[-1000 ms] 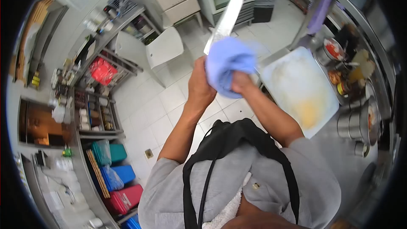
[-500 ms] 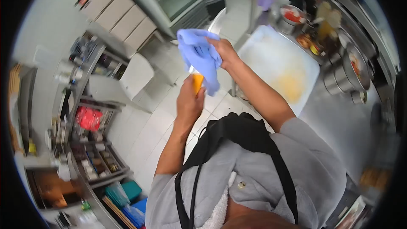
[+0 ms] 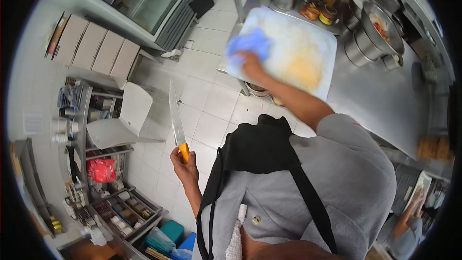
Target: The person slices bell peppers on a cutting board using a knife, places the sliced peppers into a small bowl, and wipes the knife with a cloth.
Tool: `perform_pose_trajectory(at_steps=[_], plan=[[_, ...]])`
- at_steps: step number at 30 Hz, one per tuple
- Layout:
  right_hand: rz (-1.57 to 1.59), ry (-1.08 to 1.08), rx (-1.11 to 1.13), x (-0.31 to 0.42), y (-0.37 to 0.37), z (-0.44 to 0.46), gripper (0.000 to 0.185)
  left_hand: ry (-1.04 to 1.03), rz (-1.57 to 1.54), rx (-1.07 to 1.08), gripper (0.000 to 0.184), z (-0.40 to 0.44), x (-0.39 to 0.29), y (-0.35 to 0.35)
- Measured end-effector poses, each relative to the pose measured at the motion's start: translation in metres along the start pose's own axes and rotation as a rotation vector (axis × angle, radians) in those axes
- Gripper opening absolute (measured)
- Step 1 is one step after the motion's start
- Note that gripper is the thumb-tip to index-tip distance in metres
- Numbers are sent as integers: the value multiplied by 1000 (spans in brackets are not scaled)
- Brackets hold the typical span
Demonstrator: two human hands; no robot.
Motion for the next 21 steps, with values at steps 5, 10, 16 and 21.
perform_pose_trajectory(at_steps=[5,10,16,21], plan=[[441,-263,286,122,47,-17,40,-112,-120,123,47,9,-33,-8],[24,-441,-439,27,275,-3,32,-102,-109,242,48,11,-34,-25],[-621,-157,-465,-69,337,-184,50,-231,35,443,52,1,-98,-116],[-618,-141,-331,28,314,-259,48,-615,259,620,48,17,-187,-215]])
Point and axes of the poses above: each hand's wrist, its own z-axis towards the middle knuckle, its own y-axis out of the back of the hand, x = y × z, the point moved 4 cm from there along z, towards the middle knuckle, and after that the axes turned 14 degrees about y, right-handed, at the moved point
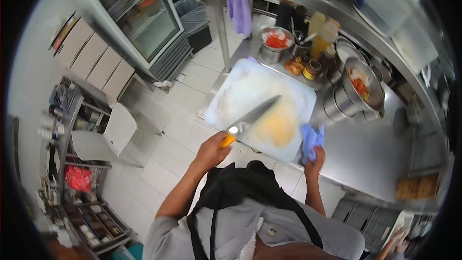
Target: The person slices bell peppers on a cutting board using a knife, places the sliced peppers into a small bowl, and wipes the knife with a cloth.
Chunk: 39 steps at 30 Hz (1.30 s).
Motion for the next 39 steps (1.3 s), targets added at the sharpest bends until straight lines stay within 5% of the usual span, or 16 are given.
perform_pose_trajectory(at_steps=[3,6,8,10,13,16,18,20,23,26,30,34,36,37,38,39], plan=[[-170,-307,-169,-60,35,-14,50,-116,32,98,52,66,-34,-20],[-252,-323,-86,-85,60,5,67,-284,118,133,52,114,-38,-49],[-309,-304,0,-55,72,42,72,-507,-17,25,48,123,-39,-48],[38,-414,-95,37,61,106,59,-516,-143,162,45,121,-34,-23],[505,-430,115,135,-16,166,30,-78,-162,602,38,110,2,46],[531,-428,342,260,-120,212,16,103,-366,536,34,116,118,82],[746,-87,387,296,-202,209,8,-445,-20,-11,30,116,202,117],[833,-44,505,367,-248,232,12,-294,131,-84,32,118,279,148],[758,-99,801,411,-299,247,33,155,-186,147,26,136,325,212],[581,65,968,408,-348,251,37,489,-490,189,24,173,341,246],[555,-105,1071,401,-391,275,38,229,-273,96,41,236,328,266],[526,-214,1117,378,-446,301,38,391,-290,313,43,304,338,262],[552,-161,1150,353,-493,308,39,246,-239,235,20,348,390,241],[558,-135,1161,338,-516,317,39,493,-140,358,20,364,402,242],[528,-160,1214,326,-536,331,41,503,-7,405,30,390,458,220],[493,-183,1270,317,-556,352,42,287,221,400,32,408,498,209]])
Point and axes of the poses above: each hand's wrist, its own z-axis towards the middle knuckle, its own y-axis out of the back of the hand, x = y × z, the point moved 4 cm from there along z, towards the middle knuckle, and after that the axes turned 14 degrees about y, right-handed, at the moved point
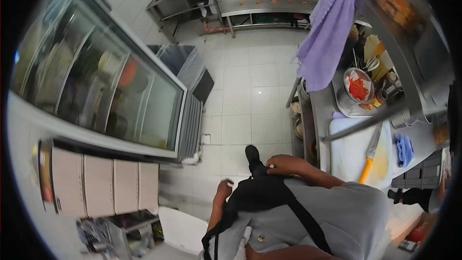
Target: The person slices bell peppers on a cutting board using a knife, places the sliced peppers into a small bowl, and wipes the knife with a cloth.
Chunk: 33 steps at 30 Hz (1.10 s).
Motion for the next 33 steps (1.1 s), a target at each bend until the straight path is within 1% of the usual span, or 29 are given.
perform_pose_trajectory(at_steps=[1,3,4,5,8,10,12,15,16,19,22,23,24,25,26,27,28,29,30,31,32,33], plan=[[-12,-46,47,-4,21,24,43,173,118,17,24,14,15,1],[-66,38,-43,-12,75,69,42,377,103,109,22,24,41,13],[-85,72,-84,-19,97,89,42,437,69,137,21,31,49,26],[-93,128,-214,-30,120,106,43,497,43,159,21,37,57,39],[-122,66,-339,-20,209,135,44,541,-18,194,19,83,42,75],[-78,51,-349,-15,256,147,44,526,-32,218,17,126,19,97],[-9,13,-360,-31,288,163,46,495,-28,247,17,174,-8,118],[-69,-50,-375,-72,323,189,47,442,0,293,16,245,-45,149],[-74,-101,-378,-88,334,198,47,423,17,308,16,272,-57,162],[-24,-229,-380,-139,362,218,49,360,114,360,17,358,-101,196],[6,-430,-351,-172,402,238,47,285,235,408,18,448,-147,243],[8,-470,-360,-185,416,244,48,253,297,426,19,478,-165,259],[33,-464,-420,-188,435,246,49,211,363,445,19,511,-186,276],[57,-453,-483,-192,456,249,50,161,443,458,20,546,-208,294],[115,-419,-581,-197,477,252,50,54,591,497,21,585,-234,310],[100,-422,-683,-208,496,251,49,-71,755,528,22,625,-261,324],[97,-427,-773,-218,509,250,49,-242,952,555,22,668,-292,334],[103,-434,-857,-226,517,251,48,-361,1084,559,23,710,-325,342],[83,-528,-840,-227,532,249,45,-362,1103,552,24,753,-362,351],[149,-531,-833,-239,539,253,45,-99,827,497,25,795,-396,359],[209,-536,-829,-254,547,252,44,112,505,401,26,834,-430,367],[264,-545,-825,-268,557,249,44,102,308,366,23,846,-472,371]])
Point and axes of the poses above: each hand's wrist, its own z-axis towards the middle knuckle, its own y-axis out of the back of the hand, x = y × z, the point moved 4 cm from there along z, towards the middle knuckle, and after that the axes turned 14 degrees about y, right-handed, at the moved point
